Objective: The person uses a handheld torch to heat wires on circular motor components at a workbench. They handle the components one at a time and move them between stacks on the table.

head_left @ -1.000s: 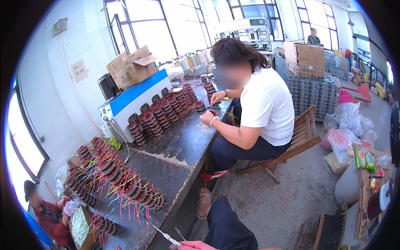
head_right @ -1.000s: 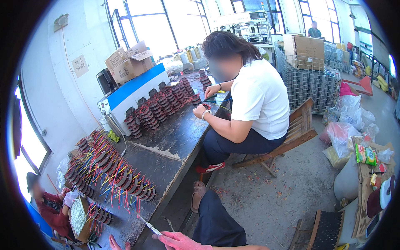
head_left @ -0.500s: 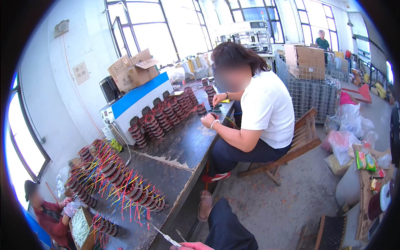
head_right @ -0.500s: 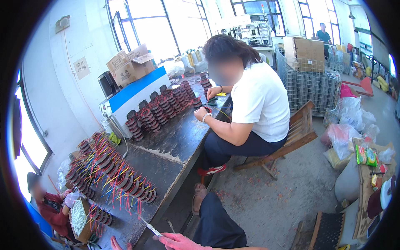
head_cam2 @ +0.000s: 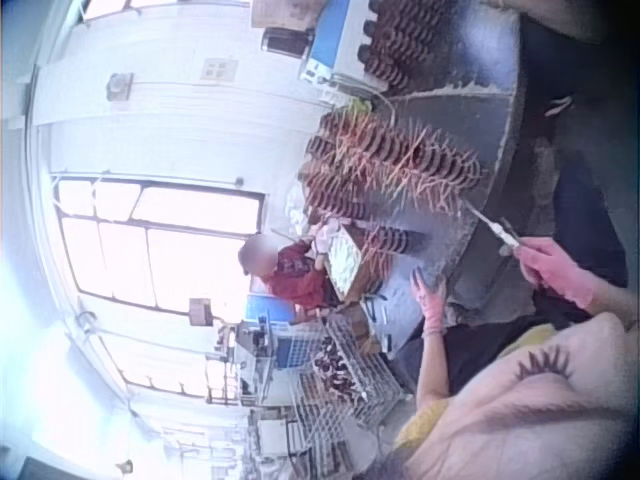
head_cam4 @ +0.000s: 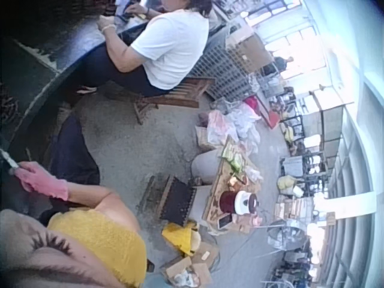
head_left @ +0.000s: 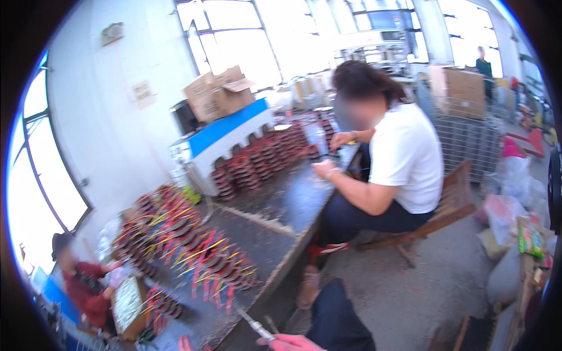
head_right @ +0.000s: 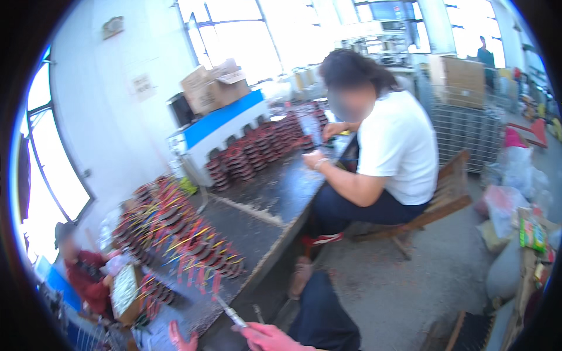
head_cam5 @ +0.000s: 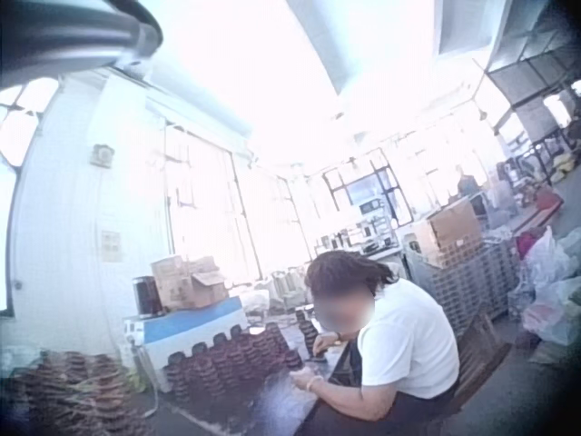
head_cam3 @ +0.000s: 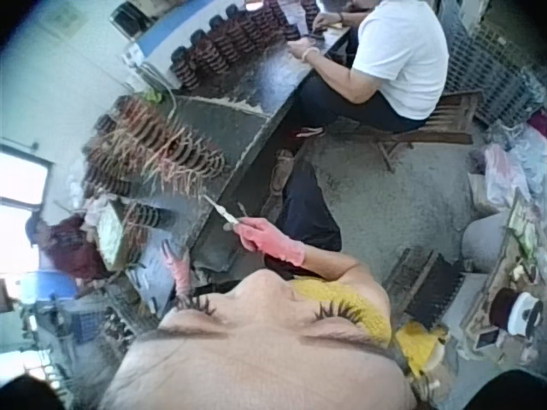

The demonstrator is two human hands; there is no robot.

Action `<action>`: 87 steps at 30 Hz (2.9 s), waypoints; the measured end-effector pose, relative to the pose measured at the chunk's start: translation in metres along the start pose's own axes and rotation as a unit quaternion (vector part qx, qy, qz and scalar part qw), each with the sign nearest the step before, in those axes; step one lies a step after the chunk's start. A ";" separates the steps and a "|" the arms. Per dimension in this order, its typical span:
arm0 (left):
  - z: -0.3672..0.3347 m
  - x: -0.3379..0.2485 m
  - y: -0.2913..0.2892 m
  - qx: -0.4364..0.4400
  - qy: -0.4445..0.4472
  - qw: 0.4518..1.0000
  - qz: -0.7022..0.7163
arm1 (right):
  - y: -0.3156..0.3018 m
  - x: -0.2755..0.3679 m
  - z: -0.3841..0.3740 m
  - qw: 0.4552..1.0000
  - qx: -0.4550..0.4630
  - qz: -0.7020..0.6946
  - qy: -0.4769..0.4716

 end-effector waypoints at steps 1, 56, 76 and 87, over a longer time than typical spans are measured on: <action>-0.010 -0.021 0.002 0.010 0.029 1.000 -0.003 | -0.004 -0.006 -0.001 1.000 -0.014 -0.019 -0.006; 0.027 0.024 0.056 0.007 0.004 0.996 0.094 | 0.011 -0.006 -0.001 0.999 -0.001 0.010 0.043; 0.035 0.025 0.061 0.017 -0.026 0.995 0.099 | 0.010 -0.015 -0.005 0.999 -0.012 0.023 0.034; -0.014 -0.015 0.011 -0.058 -0.029 0.981 0.185 | -0.004 -0.013 -0.007 0.998 0.018 -0.025 0.061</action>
Point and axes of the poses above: each hand's wrist, its own z-axis away from the middle knuckle, its own y-axis out of the palm, x = y × z, the point moved 6 cm from there along -z, towards the middle knuckle, and after that the axes turned 1 degree about x, right-handed, at the moved point
